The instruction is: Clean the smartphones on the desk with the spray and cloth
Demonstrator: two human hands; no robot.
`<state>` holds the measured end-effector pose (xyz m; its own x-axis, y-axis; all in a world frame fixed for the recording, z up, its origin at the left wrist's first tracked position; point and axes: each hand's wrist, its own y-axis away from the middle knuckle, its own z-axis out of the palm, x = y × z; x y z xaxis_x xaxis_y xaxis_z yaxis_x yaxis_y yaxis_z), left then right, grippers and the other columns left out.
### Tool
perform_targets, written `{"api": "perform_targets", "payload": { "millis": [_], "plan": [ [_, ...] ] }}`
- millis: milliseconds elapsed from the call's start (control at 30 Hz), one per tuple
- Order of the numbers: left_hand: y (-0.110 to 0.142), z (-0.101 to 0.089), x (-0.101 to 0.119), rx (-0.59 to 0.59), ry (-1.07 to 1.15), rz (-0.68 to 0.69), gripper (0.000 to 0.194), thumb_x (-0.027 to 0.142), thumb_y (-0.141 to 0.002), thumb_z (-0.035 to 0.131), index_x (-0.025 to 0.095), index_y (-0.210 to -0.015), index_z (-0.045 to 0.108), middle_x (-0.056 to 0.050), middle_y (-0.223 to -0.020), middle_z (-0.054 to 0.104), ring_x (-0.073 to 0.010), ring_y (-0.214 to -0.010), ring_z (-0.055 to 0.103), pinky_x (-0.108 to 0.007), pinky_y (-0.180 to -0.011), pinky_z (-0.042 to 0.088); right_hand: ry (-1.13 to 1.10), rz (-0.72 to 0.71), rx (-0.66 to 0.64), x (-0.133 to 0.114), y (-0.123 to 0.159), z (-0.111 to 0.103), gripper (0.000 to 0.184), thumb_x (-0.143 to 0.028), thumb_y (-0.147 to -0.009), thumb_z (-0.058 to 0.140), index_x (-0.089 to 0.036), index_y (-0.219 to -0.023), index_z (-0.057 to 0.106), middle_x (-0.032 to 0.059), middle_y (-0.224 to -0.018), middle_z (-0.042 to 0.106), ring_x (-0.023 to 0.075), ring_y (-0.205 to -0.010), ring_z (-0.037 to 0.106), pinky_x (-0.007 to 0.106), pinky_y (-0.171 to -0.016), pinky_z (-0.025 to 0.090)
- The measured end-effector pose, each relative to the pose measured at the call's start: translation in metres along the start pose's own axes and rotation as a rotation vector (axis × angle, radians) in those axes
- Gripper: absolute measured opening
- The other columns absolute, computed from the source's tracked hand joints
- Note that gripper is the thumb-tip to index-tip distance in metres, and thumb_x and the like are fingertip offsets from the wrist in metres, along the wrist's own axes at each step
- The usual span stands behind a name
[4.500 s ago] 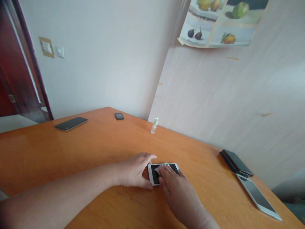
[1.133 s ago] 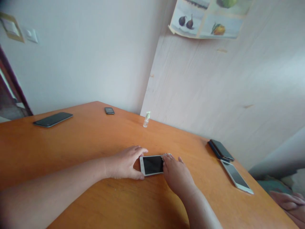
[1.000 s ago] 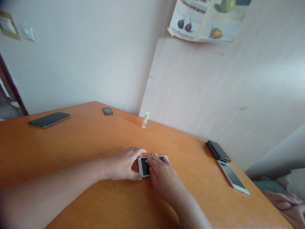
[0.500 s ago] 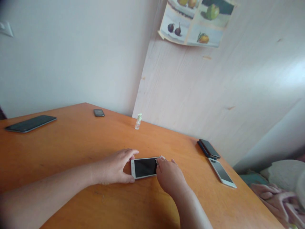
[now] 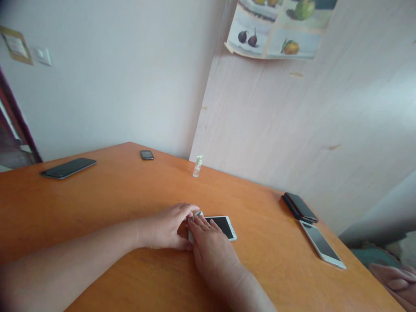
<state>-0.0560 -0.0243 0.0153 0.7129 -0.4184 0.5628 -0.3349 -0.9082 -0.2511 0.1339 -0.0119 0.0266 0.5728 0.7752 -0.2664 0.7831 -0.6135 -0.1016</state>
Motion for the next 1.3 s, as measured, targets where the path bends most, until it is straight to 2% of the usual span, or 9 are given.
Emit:
{"api": "perform_targets", "payload": {
  "millis": [133, 267, 367, 567, 800, 967, 1133, 1200, 1300],
  "plan": [
    [0.001, 0.001, -0.003, 0.000, -0.035, -0.058, 0.085, 0.044, -0.057, 0.081, 0.018, -0.130, 0.048, -0.012, -0.117, 0.062, -0.0304, -0.106, 0.060, -0.039, -0.089, 0.048, -0.093, -0.040, -0.053, -0.003, 0.016, -0.020, 0.049, -0.011, -0.091, 0.038, -0.025, -0.135, 0.055, 0.0049, -0.142, 0.053, 0.0206, -0.132, 0.048, 0.038, -0.110, 0.036],
    [0.002, 0.000, -0.003, -0.009, -0.024, -0.059, 0.089, 0.051, -0.057, 0.081, 0.019, -0.132, 0.046, -0.012, -0.119, 0.062, -0.0302, -0.107, 0.059, -0.040, -0.090, 0.048, -0.094, -0.013, -0.084, -0.007, 0.027, -0.032, 0.042, -0.013, -0.092, 0.037, -0.025, -0.120, 0.065, 0.0053, -0.134, 0.061, 0.0203, -0.122, 0.057, 0.033, -0.104, 0.041],
    [0.001, 0.000, -0.001, -0.009, -0.029, -0.067, 0.089, 0.047, -0.057, 0.081, 0.018, -0.133, 0.045, -0.013, -0.119, 0.062, -0.0306, -0.108, 0.059, -0.040, -0.091, 0.048, -0.049, 0.006, -0.064, -0.009, 0.020, -0.024, 0.044, -0.011, -0.090, 0.037, -0.024, -0.125, 0.062, 0.0061, -0.136, 0.059, 0.0205, -0.126, 0.053, 0.036, -0.109, 0.036],
    [-0.001, 0.002, -0.003, 0.003, -0.003, -0.022, 0.082, 0.041, -0.055, 0.082, 0.021, -0.127, 0.049, -0.011, -0.121, 0.062, -0.0303, -0.109, 0.060, -0.038, -0.091, 0.048, 0.024, 0.044, -0.066, -0.001, -0.002, -0.005, 0.063, -0.008, -0.083, 0.039, -0.021, -0.144, 0.044, 0.0059, -0.152, 0.039, 0.0228, -0.141, 0.033, 0.049, -0.116, 0.022],
    [0.000, 0.005, -0.004, 0.010, -0.004, -0.070, 0.096, 0.048, -0.054, 0.083, 0.017, -0.136, 0.042, -0.013, -0.119, 0.064, -0.0310, -0.109, 0.060, -0.039, -0.093, 0.048, -0.062, -0.064, -0.079, -0.008, 0.009, -0.013, 0.059, -0.009, -0.088, 0.035, -0.031, -0.141, 0.046, -0.0007, -0.149, 0.044, 0.0173, -0.137, 0.040, 0.044, -0.116, 0.024],
    [0.001, 0.000, -0.003, -0.031, -0.019, -0.059, 0.095, 0.052, -0.056, 0.083, 0.017, -0.135, 0.043, -0.014, -0.120, 0.062, -0.0305, -0.109, 0.060, -0.039, -0.092, 0.047, 0.083, 0.104, -0.005, 0.024, 0.007, -0.005, 0.049, -0.013, -0.090, 0.036, -0.019, -0.136, 0.053, 0.0089, -0.144, 0.050, 0.0221, -0.135, 0.043, 0.043, -0.113, 0.030],
    [0.001, -0.003, -0.002, -0.027, -0.018, -0.049, 0.095, 0.055, -0.056, 0.082, 0.017, -0.134, 0.044, -0.015, -0.120, 0.062, -0.0308, -0.109, 0.060, -0.040, -0.093, 0.047, 0.223, 0.350, 0.022, 0.065, 0.011, 0.000, 0.046, -0.017, -0.092, 0.035, -0.013, -0.134, 0.055, 0.0163, -0.140, 0.053, 0.0284, -0.131, 0.048, 0.052, -0.112, 0.030],
    [0.001, -0.002, -0.003, -0.029, -0.022, -0.048, 0.095, 0.055, -0.056, 0.083, 0.017, -0.134, 0.044, -0.015, -0.120, 0.062, -0.0308, -0.108, 0.060, -0.040, -0.092, 0.047, 0.216, 0.311, 0.019, 0.061, 0.010, 0.000, 0.047, -0.017, -0.092, 0.035, -0.012, -0.135, 0.054, 0.0164, -0.141, 0.052, 0.0280, -0.132, 0.047, 0.051, -0.112, 0.029],
    [0.000, 0.002, -0.006, -0.019, -0.015, -0.037, 0.091, 0.053, -0.056, 0.083, 0.019, -0.132, 0.046, -0.013, -0.119, 0.063, -0.0306, -0.107, 0.061, -0.039, -0.090, 0.048, 0.117, 0.130, 0.022, 0.033, 0.006, 0.002, 0.048, -0.016, -0.092, 0.036, -0.016, -0.137, 0.052, 0.0118, -0.146, 0.048, 0.0237, -0.137, 0.041, 0.045, -0.114, 0.029]
  ]
}}
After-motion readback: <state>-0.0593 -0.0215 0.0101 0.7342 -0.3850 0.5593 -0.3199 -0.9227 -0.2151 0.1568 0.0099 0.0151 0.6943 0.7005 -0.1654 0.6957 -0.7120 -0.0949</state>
